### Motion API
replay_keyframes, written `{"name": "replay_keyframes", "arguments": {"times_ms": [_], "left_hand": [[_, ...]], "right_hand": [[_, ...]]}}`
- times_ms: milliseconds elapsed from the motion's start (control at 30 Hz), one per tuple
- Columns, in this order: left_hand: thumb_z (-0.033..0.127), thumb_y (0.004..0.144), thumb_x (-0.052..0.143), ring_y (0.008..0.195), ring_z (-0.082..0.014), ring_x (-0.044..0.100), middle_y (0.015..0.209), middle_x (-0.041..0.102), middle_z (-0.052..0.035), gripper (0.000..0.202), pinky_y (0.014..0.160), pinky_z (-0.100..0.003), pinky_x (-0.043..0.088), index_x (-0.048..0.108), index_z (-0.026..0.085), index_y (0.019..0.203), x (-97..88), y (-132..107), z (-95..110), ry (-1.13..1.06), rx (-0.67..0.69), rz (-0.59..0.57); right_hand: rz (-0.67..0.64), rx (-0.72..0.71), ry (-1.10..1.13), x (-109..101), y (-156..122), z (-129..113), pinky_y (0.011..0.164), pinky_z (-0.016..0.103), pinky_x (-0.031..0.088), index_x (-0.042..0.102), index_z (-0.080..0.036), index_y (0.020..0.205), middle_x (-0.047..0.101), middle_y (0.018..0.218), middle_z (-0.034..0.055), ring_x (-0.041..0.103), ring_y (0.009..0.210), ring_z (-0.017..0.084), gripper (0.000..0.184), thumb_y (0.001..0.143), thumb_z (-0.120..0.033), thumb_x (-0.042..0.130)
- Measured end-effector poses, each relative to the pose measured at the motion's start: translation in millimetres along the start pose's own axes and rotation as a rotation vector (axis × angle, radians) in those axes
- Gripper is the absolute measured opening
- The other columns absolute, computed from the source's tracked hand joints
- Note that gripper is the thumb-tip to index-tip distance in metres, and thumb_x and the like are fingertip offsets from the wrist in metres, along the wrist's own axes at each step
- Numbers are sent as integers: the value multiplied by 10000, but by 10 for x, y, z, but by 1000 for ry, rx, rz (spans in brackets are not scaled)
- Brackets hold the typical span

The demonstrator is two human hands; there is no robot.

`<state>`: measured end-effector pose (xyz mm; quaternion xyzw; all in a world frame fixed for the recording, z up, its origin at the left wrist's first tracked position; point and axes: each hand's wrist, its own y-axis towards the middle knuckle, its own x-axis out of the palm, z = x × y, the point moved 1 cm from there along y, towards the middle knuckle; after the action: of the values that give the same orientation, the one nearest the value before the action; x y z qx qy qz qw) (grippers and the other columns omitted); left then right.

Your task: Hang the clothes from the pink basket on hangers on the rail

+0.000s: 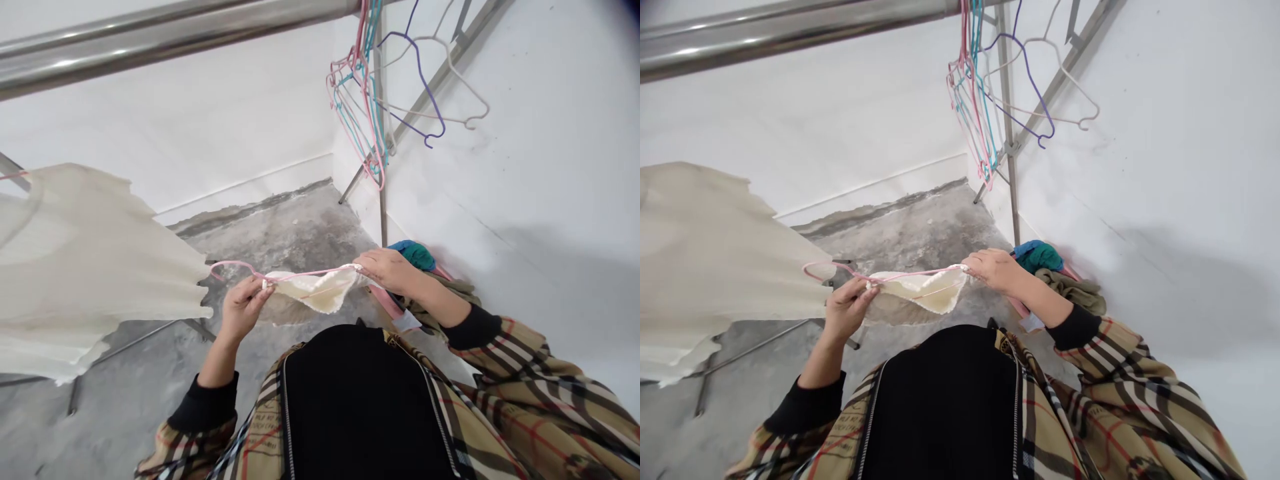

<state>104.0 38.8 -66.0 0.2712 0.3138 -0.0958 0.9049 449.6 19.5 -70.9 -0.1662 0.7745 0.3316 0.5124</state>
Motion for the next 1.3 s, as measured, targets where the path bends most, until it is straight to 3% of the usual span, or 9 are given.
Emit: {"name": "replay_keyframes", "arguments": {"times_ms": [233, 433, 500, 633, 733, 833, 1033, 1200, 1300], "left_hand": [[334, 865, 636, 721, -162, 633, 784, 700, -53, 203, 658, -248, 477, 764, 188, 925, 41, 117, 96, -58, -6, -89], [372, 821, 689, 769, -171, 656, 844, 726, -47, 188, 698, -262, 503, 763, 208, 877, -204, -18, -258, -101, -182, -40], [395, 820, 677, 807, -187, 664, 846, 726, -53, 214, 745, -285, 513, 748, 194, 831, -264, -63, -414, -80, -278, 66], [433, 868, 588, 1035, -226, 633, 1038, 698, -98, 287, 960, -375, 464, 708, 173, 890, -280, -82, -524, 159, -343, 489], [470, 829, 634, 1159, -249, 578, 1198, 650, -123, 369, 1018, -397, 421, 678, 192, 1067, -152, -57, -399, 251, -134, 295], [487, 866, 578, 911, -222, 635, 930, 707, -95, 346, 848, -343, 481, 702, 200, 1012, -36, -82, -281, 204, -40, 47], [549, 867, 531, 650, -178, 567, 683, 645, -52, 404, 641, -290, 451, 709, 195, 790, -171, -220, -345, 41, -113, 76], [525, 834, 585, 718, -175, 586, 741, 645, -45, 359, 702, -291, 473, 691, 184, 792, -293, -259, -532, 17, -202, 193], [465, 831, 617, 962, -206, 611, 995, 671, -86, 347, 871, -330, 471, 681, 177, 1013, -337, -270, -655, 124, -317, 475]], "right_hand": [[-27, 61, -21, -94, 80, -240, 713, 288, 456, 663, -177, 1018, 717, 912, 75, 650, 862, 193, 430, 1045, -365, 278], [46, 268, 164, -364, -144, -98, 685, 267, 490, 694, -217, 1019, 739, 869, 44, 687, 805, 176, 399, 1019, -429, 355], [34, 313, 221, -437, -209, -61, 673, 261, 495, 697, -227, 1021, 745, 875, 30, 696, 789, 171, 367, 1008, -423, 387], [31, 349, 264, -494, -254, -89, 668, 282, 501, 700, -235, 1011, 750, 876, 30, 703, 788, 193, 350, 996, -419, 403], [65, 340, 271, -516, -245, -170, 650, 307, 494, 705, -237, 920, 731, 795, 39, 685, 717, 207, 361, 984, -436, 411], [34, 301, 337, -588, -251, -260, 662, 319, 499, 708, -240, 893, 722, 791, 51, 679, 736, 220, 344, 970, -431, 433], [-263, 175, 623, -779, -299, -371, 676, 278, 505, 692, -236, 988, 690, 862, 52, 651, 764, 186, 228, 918, -408, 559], [-219, 200, 710, -720, -188, -365, 760, 288, 512, 659, -230, 1025, 669, 934, 65, 642, 860, 191, 251, 970, -381, 466], [-100, 304, 803, -645, -2, -365, 741, 284, 522, 641, -224, 1080, 674, 955, 61, 646, 860, 192, 268, 964, -407, 485]]}}
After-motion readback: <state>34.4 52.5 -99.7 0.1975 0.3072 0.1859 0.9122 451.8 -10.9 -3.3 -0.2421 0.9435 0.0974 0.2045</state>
